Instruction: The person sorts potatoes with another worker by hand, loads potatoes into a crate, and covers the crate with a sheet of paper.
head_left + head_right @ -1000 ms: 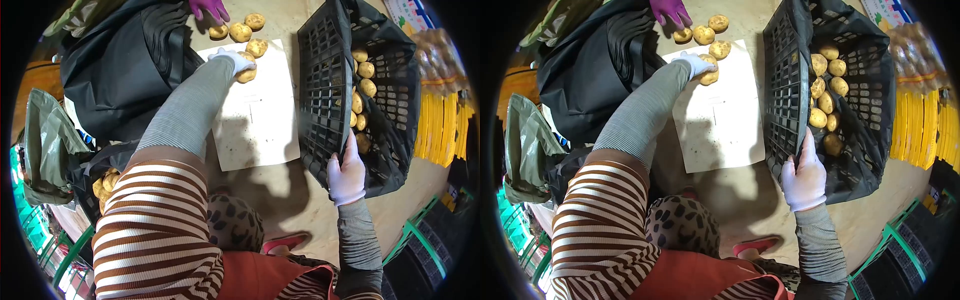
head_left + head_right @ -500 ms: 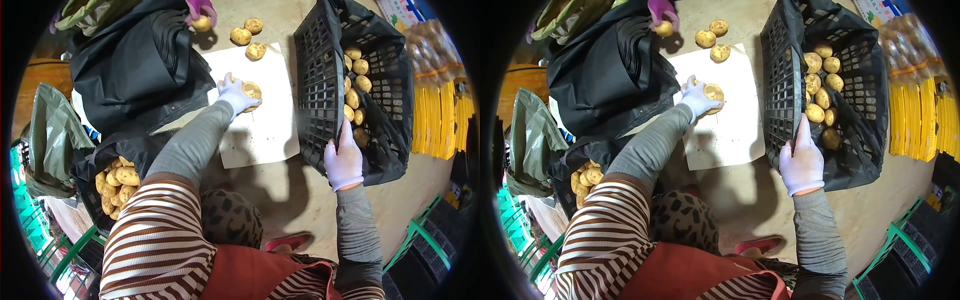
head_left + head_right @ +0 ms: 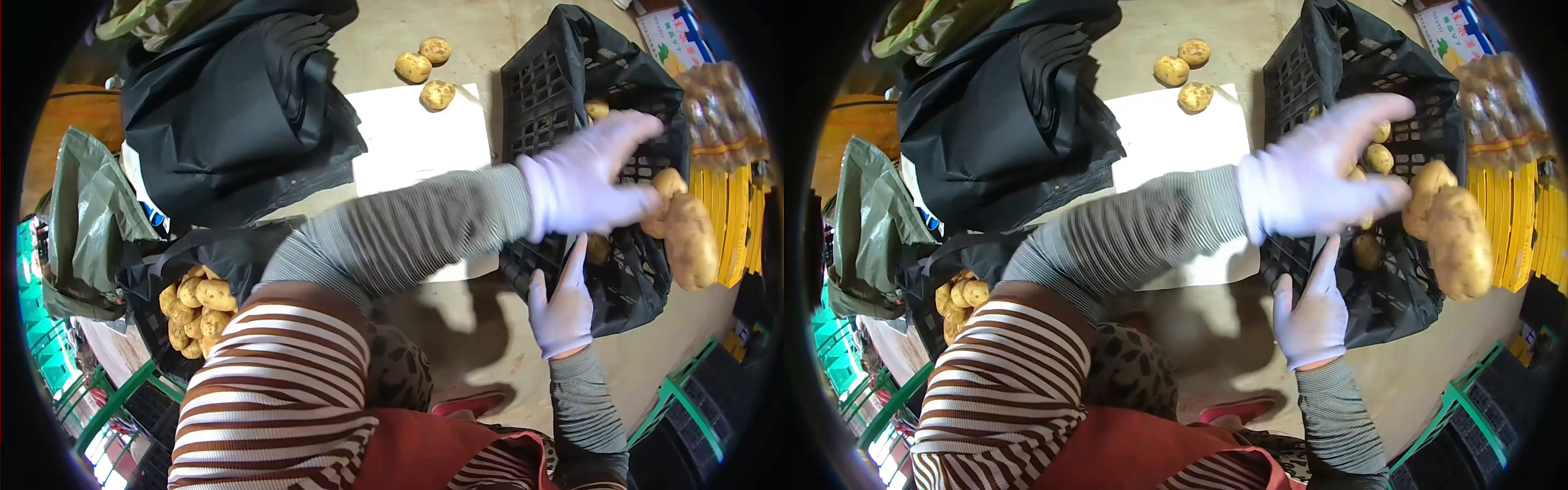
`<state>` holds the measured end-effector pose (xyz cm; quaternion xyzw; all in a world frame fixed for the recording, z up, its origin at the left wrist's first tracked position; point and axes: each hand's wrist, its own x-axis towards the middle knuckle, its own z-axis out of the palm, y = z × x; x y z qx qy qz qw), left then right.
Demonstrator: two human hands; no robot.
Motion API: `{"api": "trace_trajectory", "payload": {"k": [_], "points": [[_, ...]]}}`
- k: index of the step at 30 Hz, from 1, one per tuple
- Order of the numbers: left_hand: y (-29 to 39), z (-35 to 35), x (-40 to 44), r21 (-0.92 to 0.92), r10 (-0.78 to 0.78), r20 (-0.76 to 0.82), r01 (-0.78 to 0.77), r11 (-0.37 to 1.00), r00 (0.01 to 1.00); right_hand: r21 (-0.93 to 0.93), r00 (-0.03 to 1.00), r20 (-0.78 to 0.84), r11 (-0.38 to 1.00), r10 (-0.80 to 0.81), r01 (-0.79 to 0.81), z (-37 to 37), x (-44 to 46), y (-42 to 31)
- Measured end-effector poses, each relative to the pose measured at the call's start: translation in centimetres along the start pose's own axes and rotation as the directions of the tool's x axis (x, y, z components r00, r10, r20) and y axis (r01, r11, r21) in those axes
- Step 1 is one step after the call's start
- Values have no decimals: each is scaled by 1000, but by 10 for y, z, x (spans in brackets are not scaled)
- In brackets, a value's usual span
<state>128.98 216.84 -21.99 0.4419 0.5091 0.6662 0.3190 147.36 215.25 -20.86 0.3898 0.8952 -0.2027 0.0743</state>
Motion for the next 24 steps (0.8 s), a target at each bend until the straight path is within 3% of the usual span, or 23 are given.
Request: {"api": "trace_trajectory", "payload": {"k": [2, 3, 5, 6, 7, 8, 10, 13, 17, 18, 20, 23, 24], "points": [[-46, -51, 16, 143, -161, -78, 171, 975, 984, 56, 996, -67, 996, -66, 70, 7, 4, 9], [-77, -83, 20, 408, -235, -157, 280, 869, 959, 45, 991, -95, 994, -90, 95, 9, 6, 10], [-141, -146, 26, 809, -338, -283, 413, 419, 898, 78, 993, -71, 992, -93, 98, 11, 9, 11], [-141, -166, 33, 849, -479, -331, 477, 225, 813, 78, 995, -69, 994, -72, 78, 8, 8, 13], [-153, -187, 39, 881, -559, -311, 454, 134, 769, 49, 1000, -12, 999, -14, 14, 3, 8, 11], [-173, -204, 38, 933, -494, -335, 354, -59, 802, 46, 995, -73, 996, -70, 74, 7, 9, 15], [-189, -218, 39, 946, -550, -324, 262, -190, 770, 69, 997, -55, 996, -51, 54, 5, 10, 15], [-185, -212, 52, 983, -709, -178, 151, -101, 682, 114, 997, -65, 992, -51, 58, 5, 10, 18], [-191, -181, 56, 973, -853, -228, 87, -213, 469, 141, 999, -31, 989, -28, 32, 0, 10, 16], [-183, -168, 50, 966, -865, -220, -21, -257, 451, 144, 999, -28, 989, -21, 25, -1, 10, 16], [-168, -155, 36, 960, -821, -214, -42, -277, 530, 150, 1000, -20, 988, -18, 21, -1, 10, 17], [-178, -172, 6, 996, -666, -90, 69, -57, 741, 157, 1000, -20, 987, -19, 22, 1, 10, 18], [-189, -179, -3, 970, -579, -161, 236, 55, 799, 147, 1000, -23, 989, -20, 23, 0, 12, 19]]}}
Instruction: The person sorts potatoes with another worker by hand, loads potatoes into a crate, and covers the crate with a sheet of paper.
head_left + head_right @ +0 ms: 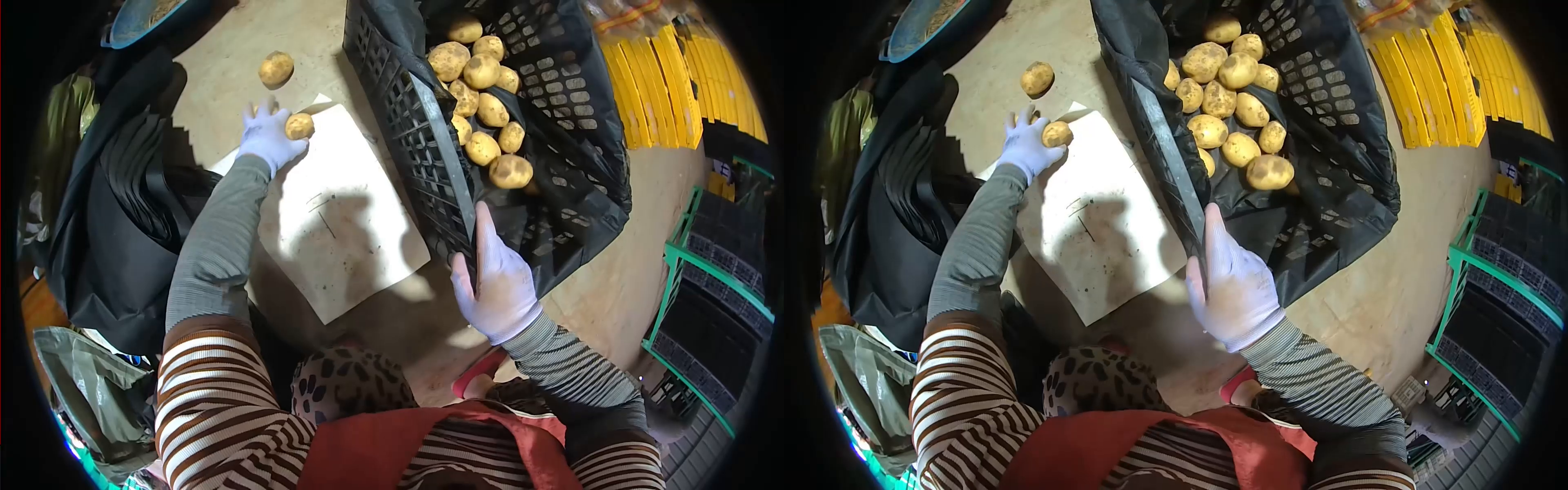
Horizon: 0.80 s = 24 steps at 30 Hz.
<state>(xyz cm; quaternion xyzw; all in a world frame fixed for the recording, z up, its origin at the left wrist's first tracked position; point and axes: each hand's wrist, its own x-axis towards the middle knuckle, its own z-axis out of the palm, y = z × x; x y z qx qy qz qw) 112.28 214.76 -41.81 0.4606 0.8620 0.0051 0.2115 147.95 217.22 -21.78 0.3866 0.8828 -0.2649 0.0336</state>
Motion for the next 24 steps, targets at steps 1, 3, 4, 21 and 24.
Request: {"api": "trace_trajectory", "payload": {"k": [1, 3, 4, 21, 24], "points": [[-11, 15, -1, -195, -70, -99, 50, 980, 993, -9, 1000, 0, 1000, 1, -1, 0, -1, -1], [-14, 12, -9, -582, -192, -201, 41, 812, 961, -20, 1000, 0, 1000, 0, 0, 0, -1, -3], [-6, 5, -16, -819, -152, -222, -99, 566, 963, -18, 1000, 4, 1000, -7, 7, 0, -1, -3], [46, -88, 100, -713, -413, -538, -136, 688, 735, 1, 999, 24, 999, 34, -34, 1, 2, -5], [19, -53, 109, -208, -209, -97, 185, 960, 973, -36, 1000, 18, 999, 24, -24, 0, 3, -7]]}}
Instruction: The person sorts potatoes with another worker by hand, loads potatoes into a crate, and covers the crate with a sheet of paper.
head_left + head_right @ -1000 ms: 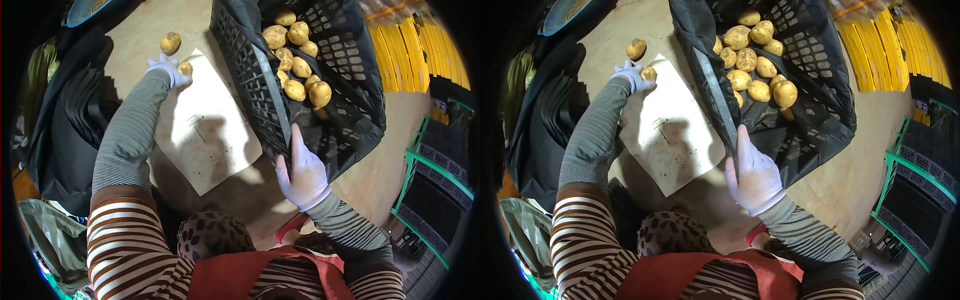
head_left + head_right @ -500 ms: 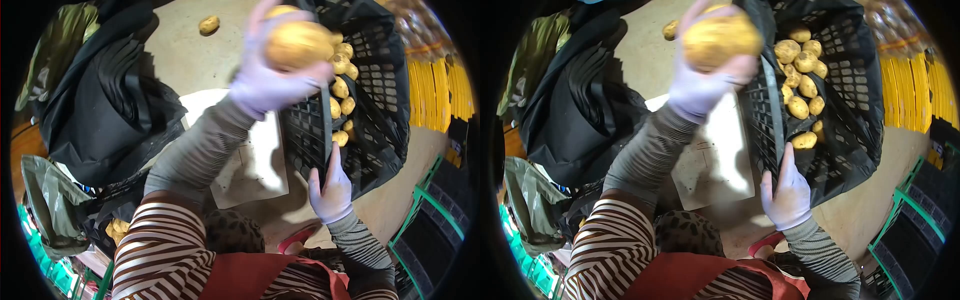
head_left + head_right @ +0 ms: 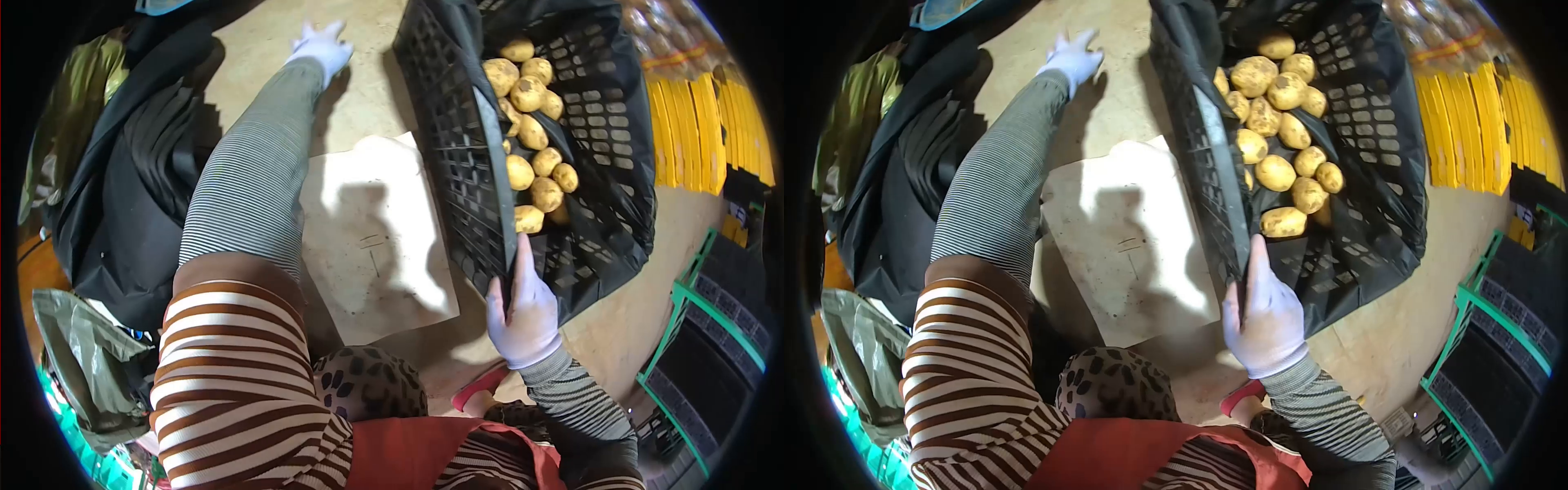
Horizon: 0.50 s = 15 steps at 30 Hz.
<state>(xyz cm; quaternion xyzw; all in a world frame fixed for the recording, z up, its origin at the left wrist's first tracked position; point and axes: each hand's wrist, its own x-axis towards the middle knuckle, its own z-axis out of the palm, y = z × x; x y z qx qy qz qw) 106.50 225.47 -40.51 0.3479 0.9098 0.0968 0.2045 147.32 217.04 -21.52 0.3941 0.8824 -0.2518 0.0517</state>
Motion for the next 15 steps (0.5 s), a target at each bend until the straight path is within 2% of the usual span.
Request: {"api": "trace_trajectory", "payload": {"k": [1, 2, 3, 6, 7, 8, 9, 10, 11, 13, 15], "points": [[-19, 25, 16, 135, -5, 221, -26, 990, 975, 5, 1000, 16, 1000, 23, -23, -1, 0, -1], [-32, 45, 15, 178, 6, 183, -40, 983, 983, 22, 1000, -4, 1000, 8, -8, 0, 0, 1], [-33, 40, 2, 38, 1, 124, -6, 999, 992, 28, 1000, -5, 1000, 11, -11, 0, 0, 2], [-58, 62, 7, -191, -61, -69, 47, 980, 996, 33, 1000, 8, 999, 9, -10, 0, -1, 3], [-54, 66, 4, -471, -72, -105, 14, 882, 992, 33, 1000, 13, 999, 12, -12, -1, -2, 4], [-39, 51, -13, -707, -91, -132, -29, 707, 987, 35, 1000, 2, 999, 4, -4, -1, -3, 5], [-23, 33, -32, -879, -120, -148, -75, 471, 982, 38, 1000, -8, 999, -6, 6, -2, -2, 6], [0, 15, -52, -829, -7, -377, -334, 448, 926, 44, 1000, -13, 999, -18, 19, -1, -2, 6], [27, -7, -76, -723, 90, -584, -568, 394, 806, 58, 1000, -11, 998, -11, 12, -1, -3, 6], [81, -61, -136, -724, 367, -560, -654, 219, 743, 67, 998, -55, 997, -41, 44, 4, -3, 8], [119, -65, -163, -673, 455, -624, -733, 101, 635, 67, 996, -76, 996, -55, 60, 5, -5, 9]]}}
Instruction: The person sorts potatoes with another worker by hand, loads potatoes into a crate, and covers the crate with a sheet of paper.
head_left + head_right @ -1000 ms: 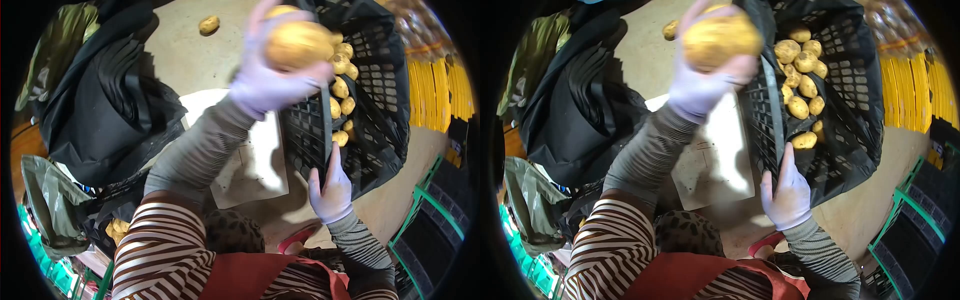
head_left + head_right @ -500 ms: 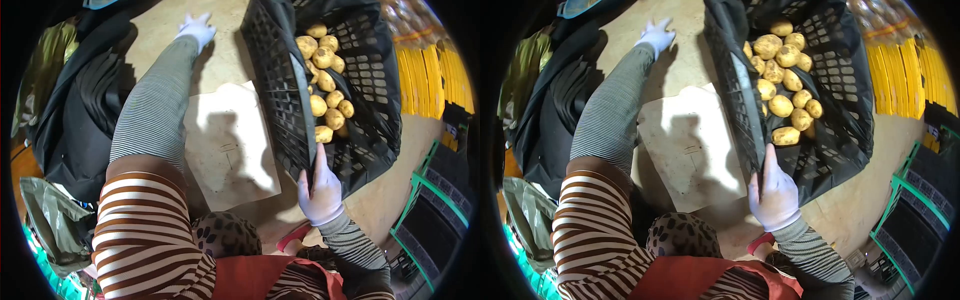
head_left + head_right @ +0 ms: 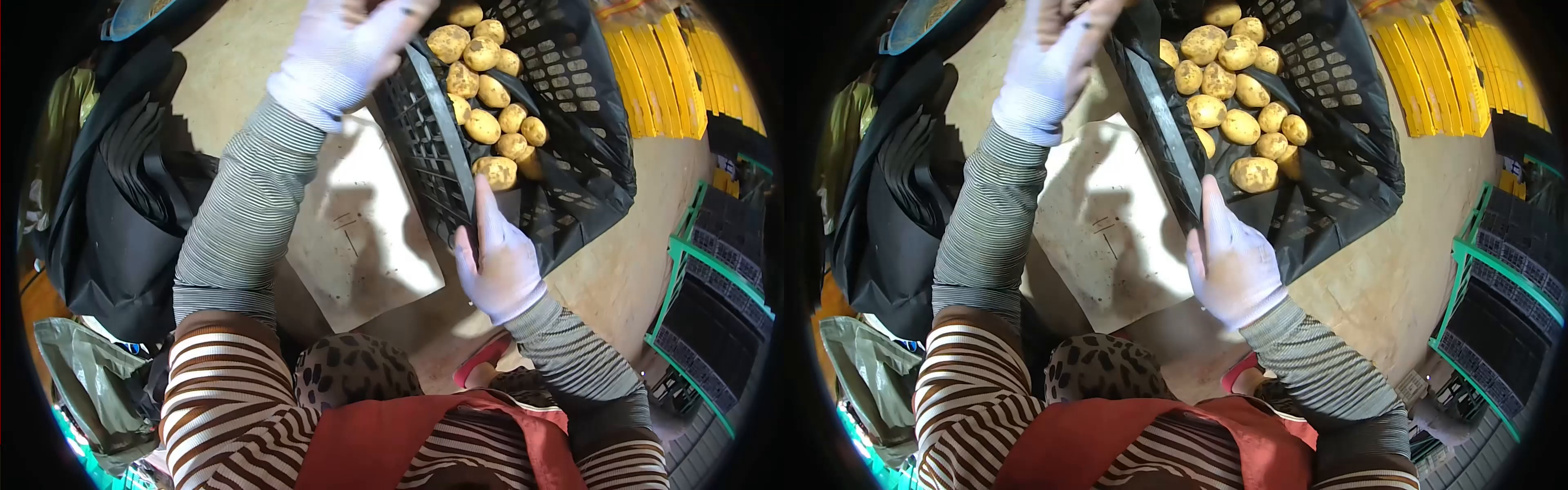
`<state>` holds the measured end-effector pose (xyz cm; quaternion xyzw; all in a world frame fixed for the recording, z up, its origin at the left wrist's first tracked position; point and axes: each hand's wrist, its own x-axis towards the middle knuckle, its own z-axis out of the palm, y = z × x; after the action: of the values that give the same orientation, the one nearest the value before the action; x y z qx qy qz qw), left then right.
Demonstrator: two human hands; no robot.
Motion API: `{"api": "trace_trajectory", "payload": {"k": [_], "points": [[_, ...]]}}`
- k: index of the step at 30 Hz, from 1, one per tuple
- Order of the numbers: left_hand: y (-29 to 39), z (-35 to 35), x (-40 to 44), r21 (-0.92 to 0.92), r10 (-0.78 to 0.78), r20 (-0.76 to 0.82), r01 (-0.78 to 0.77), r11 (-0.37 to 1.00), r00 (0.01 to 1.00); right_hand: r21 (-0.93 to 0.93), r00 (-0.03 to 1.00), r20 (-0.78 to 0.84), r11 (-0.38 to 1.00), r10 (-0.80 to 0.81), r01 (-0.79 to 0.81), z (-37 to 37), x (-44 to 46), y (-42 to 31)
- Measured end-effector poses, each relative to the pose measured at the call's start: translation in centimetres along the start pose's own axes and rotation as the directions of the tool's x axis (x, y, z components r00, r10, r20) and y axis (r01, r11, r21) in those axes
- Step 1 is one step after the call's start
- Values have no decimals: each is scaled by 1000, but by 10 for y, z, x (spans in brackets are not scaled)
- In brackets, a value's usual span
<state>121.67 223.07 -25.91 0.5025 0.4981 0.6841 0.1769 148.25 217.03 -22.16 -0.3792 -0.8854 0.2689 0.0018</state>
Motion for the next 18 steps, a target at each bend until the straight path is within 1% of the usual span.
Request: {"api": "trace_trajectory", "payload": {"k": [2, 3, 4, 5, 6, 7, 8, 9, 10, 11, 12, 13, 14, 15, 16, 17, 18], "points": [[18, 9, -5, 45, -20, 127, 14, 999, 992, -4, 1000, -16, 1000, -23, 23, 0, -2, 0], [14, 6, -8, 183, 47, 218, -88, 979, 975, -5, 999, -26, 1000, -31, 31, 0, -4, 0], [15, 6, -10, 307, 98, 312, -198, 931, 945, 27, 999, -48, 999, -19, 21, 1, -6, 0], [22, 13, -13, 549, 243, 512, -532, 645, 824, 16, 989, -113, 995, -99, 101, -2, -8, 3], [21, 18, -19, 598, 79, 631, -548, 585, 772, 3, 969, -173, 984, -177, 180, -5, -10, 7], [21, 22, -29, 635, -104, 712, -574, 518, 694, -8, 940, -231, 966, -252, 257, -8, -22, 10], [27, 19, -21, 698, -342, 706, -529, 483, 620, 108, 915, -308, 947, -259, 304, -14, -34, 15], [26, 15, -23, 670, -300, 732, -569, 477, 611, 90, 903, -373, 960, -214, 264, -21, -54, 21], [23, 10, -26, 642, -257, 757, -610, 465, 600, 29, 899, -420, 988, -126, 152, -33, -76, 24], [22, 8, -26, 612, -210, 781, -653, 447, 588, 35, 861, -508, 999, 1, 19, -33, -97, 43], [25, 10, -25, 616, -198, 772, -632, 470, 604, 530, 759, -507, 842, 409, -100, -30, -106, 50], [27, 16, -25, 645, -219, 749, -609, 462, 626, 824, 719, -269, 539, 641, -173, -28, -113, 53], [22, 20, -27, 636, -140, 737, -608, 475, 661, 967, 675, 51, 133, 736, -219, -25, -116, 53], [32, 21, -24, 658, -221, 730, -578, 482, 646, 921, 640, 389, -296, 662, -254, -17, -111, 54], [32, 17, -24, 646, -200, 729, -561, 518, 654, 794, 819, 158, 423, 551, -437, -5, -113, 62], [42, 12, -26, 693, -264, 701, -543, 474, 663, 741, 866, 110, 541, 487, -398, 1, -104, 60], [43, 4, -34, 712, -225, 669, -522, 471, 709, 678, 906, 61, 649, 418, -346, 7, -94, 58]]}}
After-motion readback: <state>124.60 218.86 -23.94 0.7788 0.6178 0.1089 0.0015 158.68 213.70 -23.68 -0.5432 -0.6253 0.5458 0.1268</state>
